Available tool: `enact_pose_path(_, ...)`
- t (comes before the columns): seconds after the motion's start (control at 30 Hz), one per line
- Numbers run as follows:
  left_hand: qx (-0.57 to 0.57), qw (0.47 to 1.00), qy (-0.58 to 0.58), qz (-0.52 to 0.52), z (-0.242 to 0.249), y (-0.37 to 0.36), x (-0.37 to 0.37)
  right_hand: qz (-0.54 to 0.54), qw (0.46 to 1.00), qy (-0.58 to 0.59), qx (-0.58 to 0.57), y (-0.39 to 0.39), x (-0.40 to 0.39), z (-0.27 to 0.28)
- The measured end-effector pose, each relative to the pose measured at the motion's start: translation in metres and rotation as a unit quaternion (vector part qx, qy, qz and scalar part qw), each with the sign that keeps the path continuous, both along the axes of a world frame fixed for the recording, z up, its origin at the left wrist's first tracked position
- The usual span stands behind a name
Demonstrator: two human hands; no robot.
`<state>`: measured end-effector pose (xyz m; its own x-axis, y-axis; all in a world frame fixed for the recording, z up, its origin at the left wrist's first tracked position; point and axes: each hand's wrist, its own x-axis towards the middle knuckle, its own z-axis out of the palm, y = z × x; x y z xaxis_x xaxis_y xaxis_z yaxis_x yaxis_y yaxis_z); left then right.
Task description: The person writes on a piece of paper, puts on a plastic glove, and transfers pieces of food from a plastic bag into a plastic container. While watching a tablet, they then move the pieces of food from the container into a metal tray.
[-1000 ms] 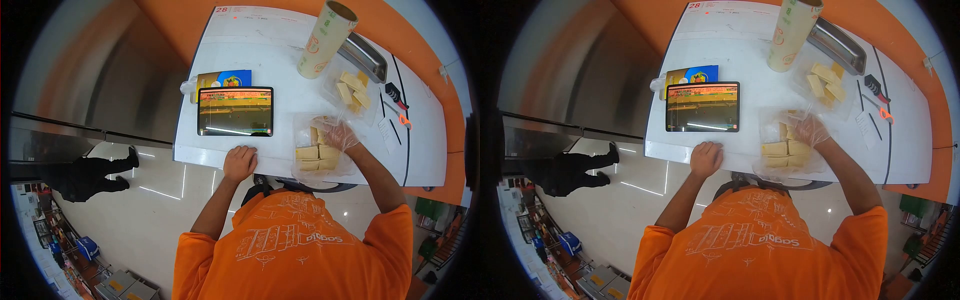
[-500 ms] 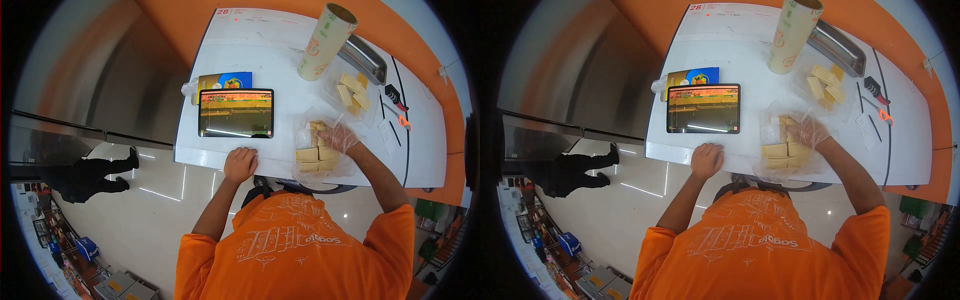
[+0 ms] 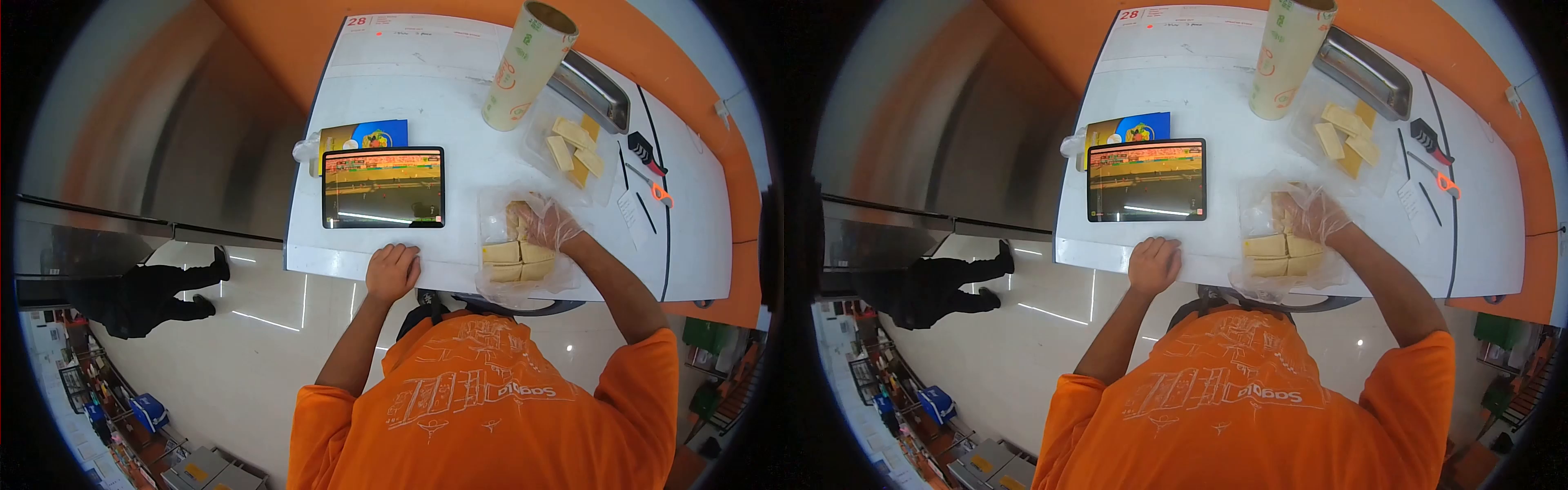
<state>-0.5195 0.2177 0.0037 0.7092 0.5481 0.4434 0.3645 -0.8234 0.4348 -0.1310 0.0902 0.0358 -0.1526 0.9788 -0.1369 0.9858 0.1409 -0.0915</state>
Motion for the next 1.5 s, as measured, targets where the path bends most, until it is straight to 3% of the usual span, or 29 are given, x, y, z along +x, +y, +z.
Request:
enact_pose_path(0.03, 0.001, 1.000, 0.000, 0.001, 0.000, 0.000, 0.000, -0.028, 0.998, 0.049, -0.019, 0.000, -0.001, 0.001)
enact_pose_path(0.13, 0.009, 1.000, 0.009, 0.004, -0.001, 0.000, 0.000, -0.020, 0.998, -0.004, -0.051, 0.006, -0.021, 0.042)
enact_pose_path(0.3, 0.006, 1.000, 0.010, 0.000, -0.001, 0.001, 0.000, -0.002, 0.998, -0.030, -0.052, 0.003, -0.004, 0.002)
enact_pose_path(0.47, 0.000, 1.000, 0.007, -0.005, 0.001, 0.001, 0.000, -0.001, 0.998, -0.063, -0.030, 0.002, -0.012, 0.015)
enact_pose_path(0.53, 0.001, 1.000, 0.007, 0.000, 0.000, 0.001, 0.000, -0.165, 0.965, 0.197, -0.062, 0.011, -0.026, 0.049)
enact_pose_path(0.77, 0.013, 1.000, 0.000, 0.000, 0.000, 0.001, 0.000, -0.160, 0.969, 0.178, -0.066, 0.010, -0.020, 0.038)
enact_pose_path(0.87, 0.010, 1.000, 0.002, 0.000, 0.000, 0.000, 0.001, -0.206, 0.954, 0.199, -0.088, 0.006, -0.017, 0.034)
enact_pose_path(0.97, 0.012, 1.000, 0.009, 0.004, 0.001, 0.000, 0.000, -0.140, 0.967, 0.209, -0.036, 0.006, -0.011, 0.036)
enact_pose_path(1.03, -0.008, 1.000, 0.010, -0.001, 0.001, 0.000, 0.000, -0.074, 0.971, -0.085, -0.211, 0.018, -0.026, 0.067)
enact_pose_path(1.07, -0.009, 1.000, 0.006, -0.004, 0.002, 0.000, 0.000, -0.078, 0.970, -0.088, -0.212, 0.016, -0.024, 0.066)
enact_pose_path(1.13, -0.005, 1.000, 0.006, 0.001, 0.002, 0.000, 0.001, 0.010, 0.993, -0.103, -0.063, 0.007, -0.017, 0.058)
enact_pose_path(1.17, -0.006, 1.000, -0.001, -0.005, 0.002, -0.001, 0.002, 0.004, 0.992, -0.110, -0.065, 0.004, -0.013, 0.058)
enact_pose_path(1.23, -0.011, 1.000, 0.001, 0.003, 0.001, -0.001, 0.001, 0.038, 0.994, -0.025, 0.095, -0.001, -0.009, 0.059)
enact_pose_path(1.27, 0.006, 1.000, 0.003, 0.001, 0.000, 0.000, 0.001, 0.035, 0.995, -0.032, 0.092, 0.000, -0.017, 0.080)
enact_pose_path(1.33, 0.006, 1.000, 0.005, 0.000, 0.000, 0.000, 0.001, -0.099, 0.991, 0.090, -0.017, 0.000, -0.027, 0.130)
enact_pose_path(1.37, 0.007, 1.000, 0.014, 0.001, 0.001, 0.000, 0.001, -0.100, 0.991, 0.085, -0.018, -0.001, -0.025, 0.148)
enact_pose_path(1.4, 0.007, 1.000, 0.010, 0.001, 0.001, 0.001, 0.001, -0.166, 0.953, 0.254, -0.007, -0.002, -0.023, 0.164)
enact_pose_path(1.43, 0.005, 1.000, 0.006, 0.000, 0.001, 0.001, 0.001, -0.225, 0.882, 0.414, 0.006, -0.002, -0.020, 0.177)
enact_pose_path(1.5, 0.011, 1.000, 0.010, 0.003, 0.001, 0.001, 0.002, -0.278, 0.789, 0.538, 0.102, -0.001, 0.010, 0.183)
